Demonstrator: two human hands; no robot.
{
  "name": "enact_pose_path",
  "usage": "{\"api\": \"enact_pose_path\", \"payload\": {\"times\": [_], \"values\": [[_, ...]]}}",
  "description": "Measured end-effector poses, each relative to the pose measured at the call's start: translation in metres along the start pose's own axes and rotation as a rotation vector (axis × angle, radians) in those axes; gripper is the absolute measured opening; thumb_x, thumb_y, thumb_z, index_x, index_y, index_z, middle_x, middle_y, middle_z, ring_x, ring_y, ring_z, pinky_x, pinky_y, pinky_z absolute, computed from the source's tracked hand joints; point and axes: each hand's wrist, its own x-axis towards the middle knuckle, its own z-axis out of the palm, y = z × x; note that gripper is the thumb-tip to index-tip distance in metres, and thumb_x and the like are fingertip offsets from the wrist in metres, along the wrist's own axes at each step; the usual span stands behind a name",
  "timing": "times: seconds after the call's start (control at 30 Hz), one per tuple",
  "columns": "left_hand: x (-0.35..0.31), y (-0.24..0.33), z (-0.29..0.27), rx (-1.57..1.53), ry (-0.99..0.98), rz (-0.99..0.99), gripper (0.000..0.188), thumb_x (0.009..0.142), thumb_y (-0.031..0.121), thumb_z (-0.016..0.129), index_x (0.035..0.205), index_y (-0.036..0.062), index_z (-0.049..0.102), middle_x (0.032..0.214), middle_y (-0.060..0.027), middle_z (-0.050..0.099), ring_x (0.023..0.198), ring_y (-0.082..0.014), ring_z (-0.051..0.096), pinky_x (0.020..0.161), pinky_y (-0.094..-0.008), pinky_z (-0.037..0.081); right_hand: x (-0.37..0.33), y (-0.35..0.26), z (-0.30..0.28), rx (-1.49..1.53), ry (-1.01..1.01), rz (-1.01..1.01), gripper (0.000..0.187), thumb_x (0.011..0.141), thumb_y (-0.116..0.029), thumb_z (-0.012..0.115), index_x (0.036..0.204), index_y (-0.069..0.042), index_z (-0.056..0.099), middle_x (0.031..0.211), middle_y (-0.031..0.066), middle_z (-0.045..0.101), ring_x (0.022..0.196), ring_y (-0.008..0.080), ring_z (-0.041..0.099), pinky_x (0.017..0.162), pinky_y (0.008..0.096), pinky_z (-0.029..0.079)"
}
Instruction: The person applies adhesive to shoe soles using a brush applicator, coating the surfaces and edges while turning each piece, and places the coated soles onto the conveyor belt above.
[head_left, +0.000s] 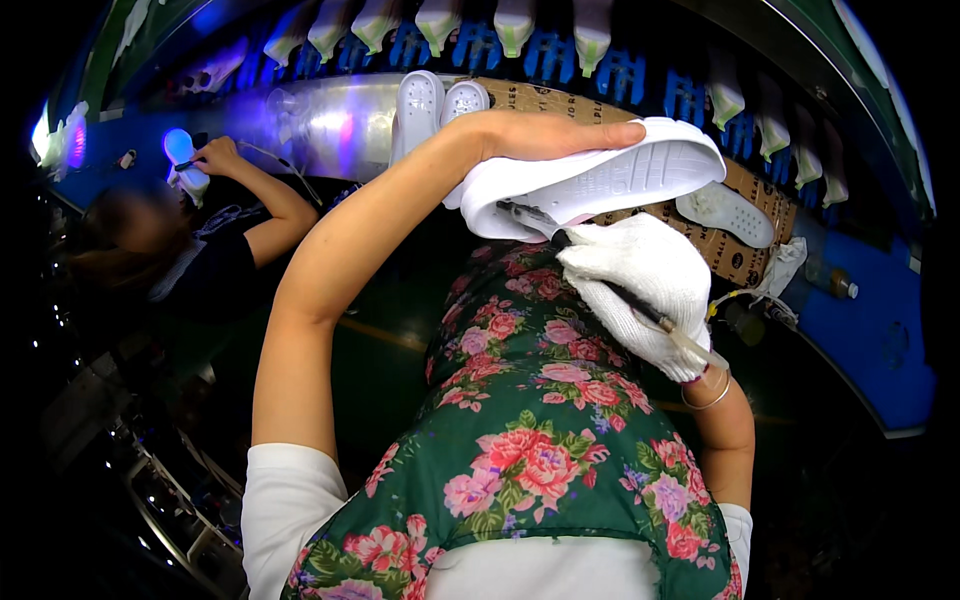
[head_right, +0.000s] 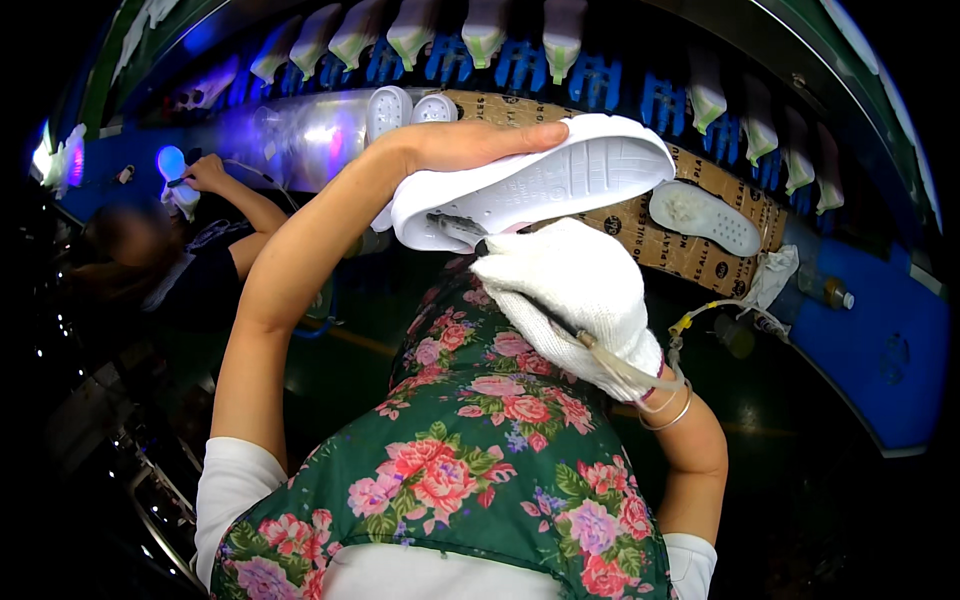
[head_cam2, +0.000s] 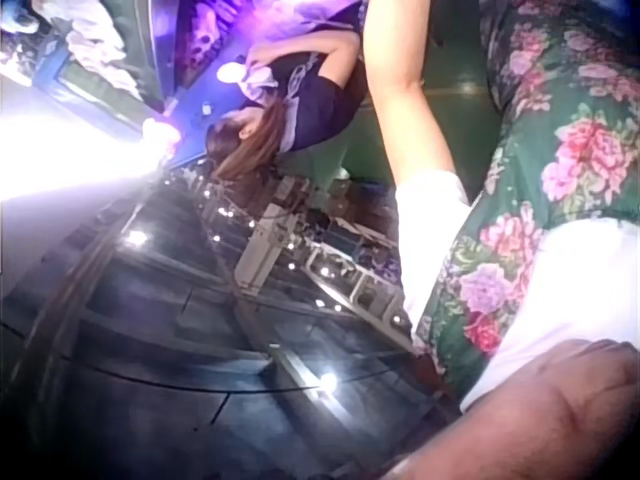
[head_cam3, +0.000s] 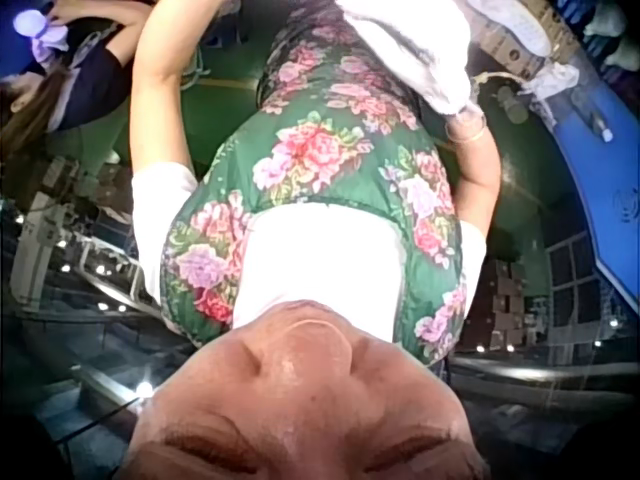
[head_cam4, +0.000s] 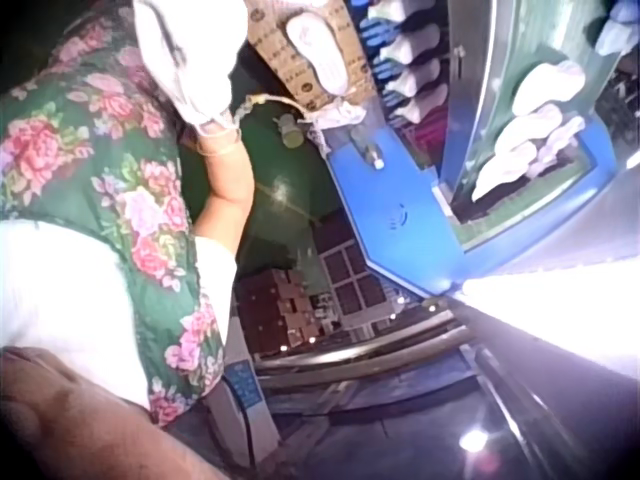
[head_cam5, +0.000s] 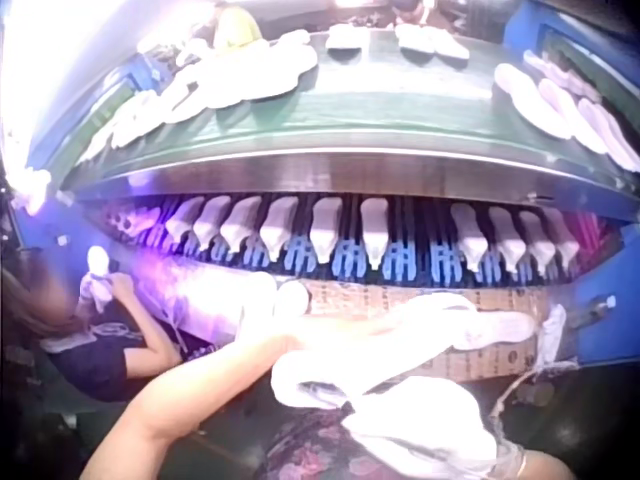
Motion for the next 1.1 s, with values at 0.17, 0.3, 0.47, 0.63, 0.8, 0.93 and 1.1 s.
{"api": "enact_pose_path", "payload": {"times": [0.17,0.3,0.47,0.63,0.8,0.93,1.1], "values": [[0.008,-0.003,-0.003,0.033,0.013,0.030,0.114,0.074,0.094,0.046,0.134,-0.0016,0.062,0.133,-0.0329,0.058,0.122,-0.0408,0.061,0.095,-0.0455,0.053,-0.003,-0.003,0.001,0.074,0.085,0.147,0.023,0.074,-0.002,0.080,0.096,-0.010,0.076,0.096,0.0102,0.074,0.077,0.0269,0.069,0.069,0.0358,0.054],[0.002,0.003,-0.007,0.027,-0.002,0.027,0.112,0.078,0.093,0.040,0.140,0.0016,0.058,0.139,-0.0270,0.056,0.128,-0.0372,0.057,0.105,-0.0425,0.046,-0.005,-0.006,0.005,-0.042,-0.052,0.043,0.031,0.074,-0.003,0.079,0.103,-0.012,0.075,0.099,0.0095,0.074,0.079,0.0271,0.069,0.070,0.0360,0.055],[0.013,-0.013,-0.009,-0.086,0.071,0.077,0.107,0.079,0.092,0.043,0.132,0.0020,0.065,0.129,-0.0260,0.063,0.116,-0.0352,0.065,0.095,-0.0407,0.053,-0.010,-0.009,0.016,-0.086,0.059,-0.054,0.040,0.072,-0.001,0.078,0.111,-0.011,0.073,0.103,0.0119,0.073,0.084,0.0285,0.069,0.073,0.0379,0.055],[0.020,-0.030,-0.008,-0.196,0.171,0.117,0.098,0.082,0.088,0.045,0.129,0.0046,0.068,0.126,-0.0229,0.065,0.110,-0.0310,0.068,0.089,-0.0365,0.055,-0.005,-0.015,0.019,0.096,0.106,0.083,0.029,0.074,-0.001,0.081,0.102,-0.008,0.077,0.098,0.0121,0.075,0.080,0.0262,0.071,0.072,0.0341,0.055],[0.024,-0.043,0.005,-0.633,0.130,0.243,0.088,0.094,0.079,0.037,0.134,0.0057,0.062,0.118,-0.0184,0.068,0.103,-0.0297,0.069,0.078,-0.0357,0.059,-0.017,-0.002,0.009,0.394,0.422,0.466,0.019,0.082,0.002,0.075,0.101,0.004,0.075,0.103,0.0153,0.075,0.087,0.0179,0.070,0.078,0.0299,0.055],[0.025,-0.057,0.016,-1.177,-0.348,0.369,0.099,0.089,0.086,0.025,0.142,0.0055,0.049,0.100,-0.0256,0.068,0.077,-0.0415,0.072,0.064,-0.0545,0.063,-0.012,0.008,0.001,0.476,0.681,0.539,0.022,0.083,0.006,0.073,0.105,0.006,0.074,0.104,0.0139,0.075,0.093,0.0169,0.069,0.085,0.0281,0.054],[0.038,-0.063,0.062,-1.399,-0.233,0.512,0.070,0.106,0.055,0.024,0.140,-0.0013,0.047,0.112,-0.0253,0.067,0.096,-0.0417,0.071,0.086,-0.0515,0.060,0.000,0.022,-0.021,0.100,0.506,0.381,0.020,0.083,0.003,0.077,0.103,0.002,0.076,0.101,0.0111,0.076,0.091,0.0144,0.070,0.081,0.0271,0.056]]}}
